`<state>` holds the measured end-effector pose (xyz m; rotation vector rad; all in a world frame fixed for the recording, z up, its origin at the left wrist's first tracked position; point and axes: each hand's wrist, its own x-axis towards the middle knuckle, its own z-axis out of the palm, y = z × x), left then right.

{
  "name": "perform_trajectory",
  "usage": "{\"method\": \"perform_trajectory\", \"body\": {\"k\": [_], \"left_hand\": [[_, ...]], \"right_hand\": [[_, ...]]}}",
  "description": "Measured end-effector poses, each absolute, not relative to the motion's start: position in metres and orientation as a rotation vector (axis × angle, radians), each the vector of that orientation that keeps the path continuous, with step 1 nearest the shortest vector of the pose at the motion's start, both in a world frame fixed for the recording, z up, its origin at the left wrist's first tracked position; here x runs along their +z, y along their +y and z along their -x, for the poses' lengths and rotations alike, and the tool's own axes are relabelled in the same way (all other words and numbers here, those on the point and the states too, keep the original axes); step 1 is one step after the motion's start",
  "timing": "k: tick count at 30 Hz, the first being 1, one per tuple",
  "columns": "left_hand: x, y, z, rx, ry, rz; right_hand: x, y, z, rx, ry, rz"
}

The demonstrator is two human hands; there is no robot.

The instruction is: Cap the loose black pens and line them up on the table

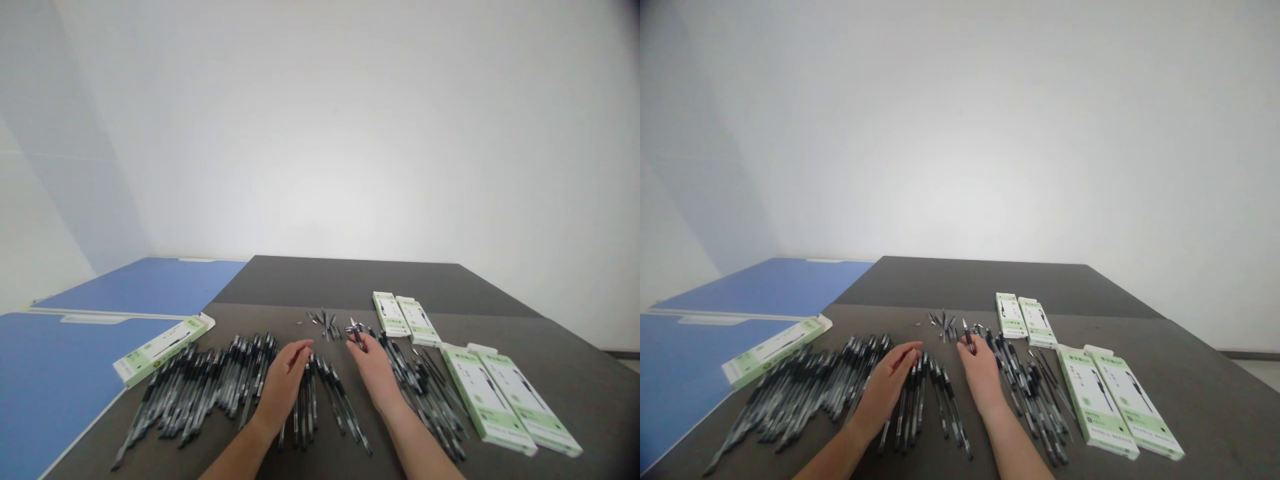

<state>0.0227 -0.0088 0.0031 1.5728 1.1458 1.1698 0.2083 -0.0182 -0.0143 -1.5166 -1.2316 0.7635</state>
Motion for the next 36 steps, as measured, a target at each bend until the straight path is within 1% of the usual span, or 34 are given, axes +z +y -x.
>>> {"method": "perform_trajectory", "body": {"k": [2, 9, 14, 19, 26, 28, 33, 36], "left_hand": [[0.002, -0.009, -0.019, 1.23, 1.151, -1.679], [-0.003, -0.008, -0.013, 1.288, 1.182, -1.758], [-0.006, -0.008, -0.013, 1.284, 1.172, -1.761], [-0.008, -0.006, -0.013, 1.304, 1.178, -1.803], [-0.011, -0.007, -0.015, 1.287, 1.188, -1.78], [-0.01, -0.007, -0.016, 1.267, 1.181, -1.716], [-0.006, -0.011, -0.02, 1.111, 1.043, -1.45], [-0.008, -0.012, -0.024, 1.02, 0.878, -1.291]], "right_hand": [[-0.014, -0.006, -0.215, 0.632, -1.31, 1.695], [-0.006, 0.038, -0.202, 0.412, -1.564, 2.097], [-0.01, 0.05, -0.191, 0.406, -1.598, 2.248], [-0.009, 0.047, -0.189, 0.462, -1.585, 2.282], [0.005, 0.036, -0.194, 0.62, -1.52, 2.118], [0.009, 0.026, -0.192, 0.741, -1.527, 1.999], [0.013, -0.009, -0.179, 1.193, -1.515, 1.63], [0.012, -0.023, -0.172, 1.337, -1.456, 1.481]]}}
